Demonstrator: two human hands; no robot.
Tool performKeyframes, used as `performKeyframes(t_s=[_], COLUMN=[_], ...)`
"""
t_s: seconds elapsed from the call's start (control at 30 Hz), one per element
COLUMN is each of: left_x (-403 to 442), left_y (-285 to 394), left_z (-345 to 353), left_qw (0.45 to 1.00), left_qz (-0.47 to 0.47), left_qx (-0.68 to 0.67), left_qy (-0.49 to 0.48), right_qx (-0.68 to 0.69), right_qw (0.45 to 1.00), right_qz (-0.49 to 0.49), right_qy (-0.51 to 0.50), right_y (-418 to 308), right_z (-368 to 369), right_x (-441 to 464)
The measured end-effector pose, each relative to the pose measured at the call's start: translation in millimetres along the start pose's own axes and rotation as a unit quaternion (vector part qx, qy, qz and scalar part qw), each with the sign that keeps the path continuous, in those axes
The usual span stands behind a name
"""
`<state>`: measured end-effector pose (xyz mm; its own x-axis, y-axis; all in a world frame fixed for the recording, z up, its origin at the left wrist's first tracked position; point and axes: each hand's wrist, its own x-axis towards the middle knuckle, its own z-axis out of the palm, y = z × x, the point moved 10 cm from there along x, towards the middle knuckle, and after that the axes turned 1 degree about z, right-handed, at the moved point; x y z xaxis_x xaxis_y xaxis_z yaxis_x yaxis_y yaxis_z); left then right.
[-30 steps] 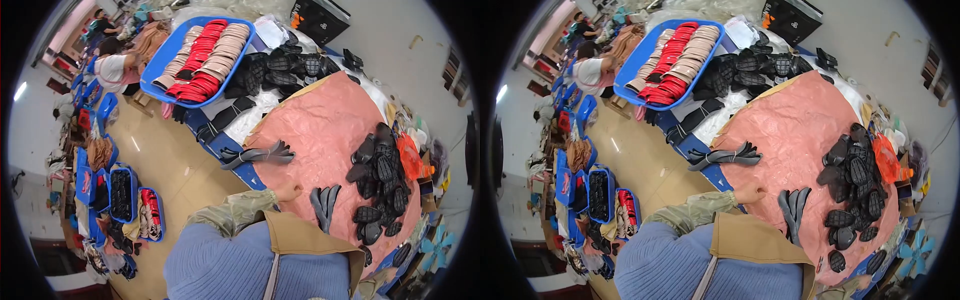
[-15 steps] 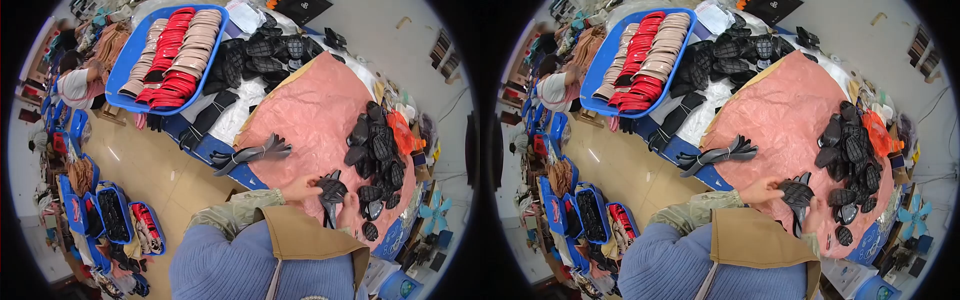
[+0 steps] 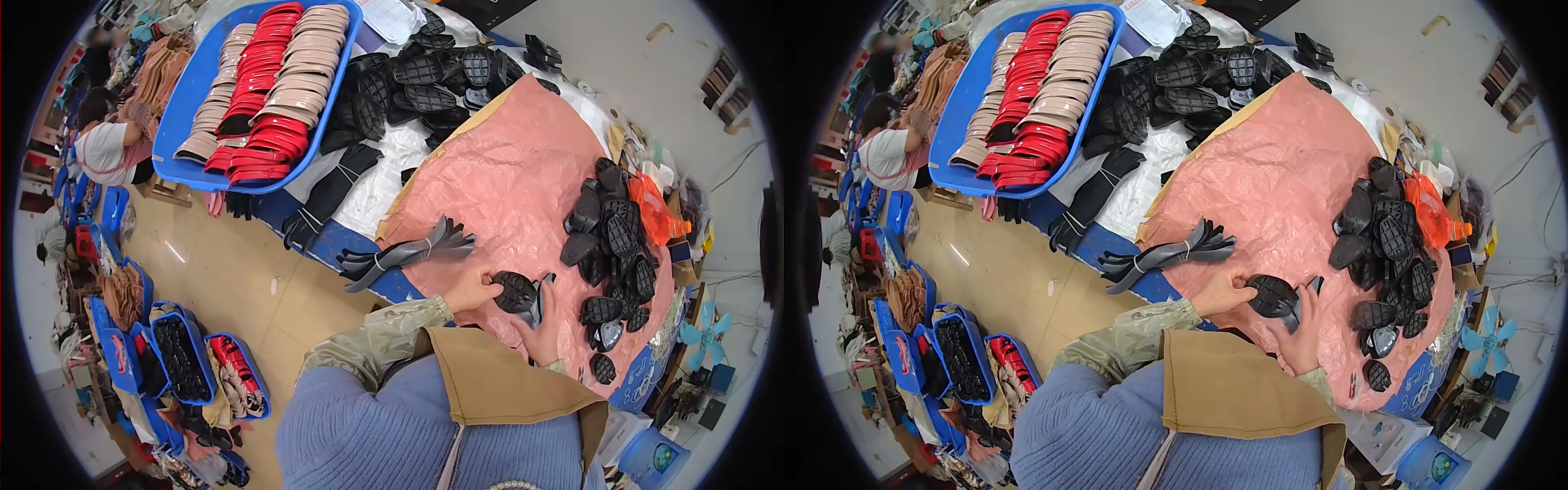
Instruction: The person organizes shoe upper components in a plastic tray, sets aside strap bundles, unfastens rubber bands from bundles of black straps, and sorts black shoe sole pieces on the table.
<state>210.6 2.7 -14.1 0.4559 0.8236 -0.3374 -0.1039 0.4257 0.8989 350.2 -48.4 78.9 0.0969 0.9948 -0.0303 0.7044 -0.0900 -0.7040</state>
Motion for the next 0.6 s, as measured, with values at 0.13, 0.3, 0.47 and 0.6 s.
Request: performKeyframes(t_s=[0.13,0.3,0.47,0.6], left_x=[6,8,1,-1], left_y=[1,-3,0,-1], left_z=[3,5,7,12], left_qw=[0.999,0.996,0.989,0.977], left_qz=[0.011,-0.026,-0.072,-0.11], left_qx=[-0.039,-0.065,-0.111,-0.16], left_qy=[-0.031,-0.052,-0.069,-0.087], right_qx=[-0.055,0.002,0.005,0.008], right_qw=[0.996,0.996,0.995,0.996], right_qz=[-0.063,-0.023,-0.011,-0.009], right_qy=[-0.038,-0.091,-0.095,-0.091], right_y=[-14,-5,-11,-16], right_z=[15,25,25,22], right_x=[2,3,1,0])
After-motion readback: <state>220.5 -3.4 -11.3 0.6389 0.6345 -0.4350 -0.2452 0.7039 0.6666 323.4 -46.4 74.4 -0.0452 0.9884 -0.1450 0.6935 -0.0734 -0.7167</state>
